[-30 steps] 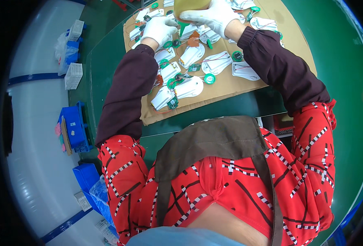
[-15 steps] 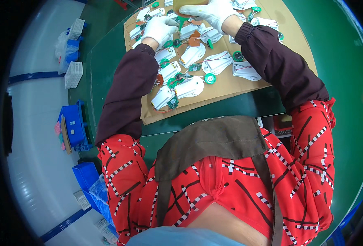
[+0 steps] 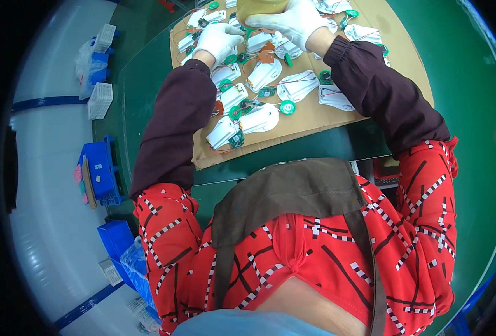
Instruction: Applying glue or sealant from a squeeze bottle onto small plastic parts arranged on a board.
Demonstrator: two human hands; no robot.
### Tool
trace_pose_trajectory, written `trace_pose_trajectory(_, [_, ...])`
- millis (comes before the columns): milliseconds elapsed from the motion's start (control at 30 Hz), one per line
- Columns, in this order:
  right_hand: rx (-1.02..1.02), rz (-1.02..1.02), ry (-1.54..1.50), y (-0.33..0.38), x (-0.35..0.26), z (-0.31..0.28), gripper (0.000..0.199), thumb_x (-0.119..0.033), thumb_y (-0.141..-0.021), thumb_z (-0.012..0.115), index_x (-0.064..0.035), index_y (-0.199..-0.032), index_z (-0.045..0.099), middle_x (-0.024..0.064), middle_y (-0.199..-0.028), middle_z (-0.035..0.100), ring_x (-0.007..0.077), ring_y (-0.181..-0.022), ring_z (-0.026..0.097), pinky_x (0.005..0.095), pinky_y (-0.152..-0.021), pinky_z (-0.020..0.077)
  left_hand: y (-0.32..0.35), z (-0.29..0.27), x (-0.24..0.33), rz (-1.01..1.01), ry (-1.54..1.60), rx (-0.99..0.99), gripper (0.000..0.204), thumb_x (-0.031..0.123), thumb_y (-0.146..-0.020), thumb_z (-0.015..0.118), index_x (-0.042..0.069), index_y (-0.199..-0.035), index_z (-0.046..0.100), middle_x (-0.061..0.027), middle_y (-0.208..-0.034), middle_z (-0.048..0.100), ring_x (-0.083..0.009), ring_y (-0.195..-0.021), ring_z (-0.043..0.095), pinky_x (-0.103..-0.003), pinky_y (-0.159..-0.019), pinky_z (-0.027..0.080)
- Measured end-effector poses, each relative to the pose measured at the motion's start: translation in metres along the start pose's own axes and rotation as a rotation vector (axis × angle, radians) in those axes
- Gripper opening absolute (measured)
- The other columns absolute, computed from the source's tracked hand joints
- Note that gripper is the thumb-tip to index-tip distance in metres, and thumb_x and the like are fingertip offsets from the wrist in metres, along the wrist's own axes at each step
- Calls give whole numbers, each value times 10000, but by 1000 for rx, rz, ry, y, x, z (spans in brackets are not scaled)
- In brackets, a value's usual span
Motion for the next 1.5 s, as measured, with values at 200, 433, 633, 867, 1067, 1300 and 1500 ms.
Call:
trace_pose_trajectory(200, [-39, -13, -61, 8, -6, 1, 554, -122, -640, 769, -17, -1116, 506, 54, -1011, 582, 142, -899, 555, 268, -793, 461, 2, 1, -1, -26, 24, -10, 243, 216, -709, 603, 76, -892, 680, -110, -873, 650, -223, -774, 613, -298, -730, 466])
trace_pose_trajectory(433, [-37, 97, -277, 13, -10, 4, 537, -81, -658, 749, -20, -1127, 495, 47, -1016, 575, 124, -885, 556, 257, -763, 473, 3, -1, 1, 0, -41, 5, 250, 231, -708, 599, 93, -900, 680, -109, -887, 648, -233, -780, 611, -302, -743, 466])
trace_pose_trajectory(633, [-36, 55, -150, 8, -5, 2, 483, -98, -662, 749, -11, -1083, 529, 50, -993, 585, 127, -886, 555, 258, -766, 470, 3, -1, 2, 23, -42, 14, 244, 225, -710, 593, 94, -896, 682, -109, -890, 646, -237, -785, 608, -304, -744, 463])
trace_pose_trajectory(867, [-20, 5, -129, 8, -6, 3, 543, -108, -646, 763, -14, -1115, 506, 57, -1007, 582, 135, -900, 553, 266, -783, 464, 3, 0, 1, 33, -59, 9, 237, 222, -713, 594, 100, -894, 685, -107, -884, 647, -232, -780, 607, -301, -737, 464])
trace_pose_trajectory(1067, [-39, 14, -227, 10, -5, 4, 568, -95, -633, 769, -23, -1126, 496, 55, -1001, 579, 130, -898, 554, 258, -771, 467, 5, -1, 4, 16, -43, 13, 227, 214, -711, 605, 93, -886, 686, -99, -869, 652, -208, -753, 612, -294, -724, 468])
trace_pose_trajectory(1300, [-72, 197, 145, 15, 24, -9, 412, -276, -818, 603, -2, -1111, 509, 99, -1009, 587, 170, -833, 608, 264, -700, 503, 7, -3, 4, 29, 11, 17, 251, 206, -692, 619, 72, -897, 676, -107, -849, 652, -208, -747, 615, -297, -714, 472])
trace_pose_trajectory(1500, [-593, -503, -1428, -1, -74, 5, 289, -161, -782, 632, -51, -1027, 524, 55, -884, 583, 172, -799, 581, 252, -666, 491, 5, -9, 5, 78, -51, 157, 291, 231, -673, 644, 65, -910, 669, -102, -868, 648, -212, -771, 614, -296, -720, 469])
Point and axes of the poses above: each hand's wrist, its own y-axis away from the middle knuckle, its own z-axis out of the palm, x = y × z, the point moved 6 cm from there along -y, towards the middle knuckle
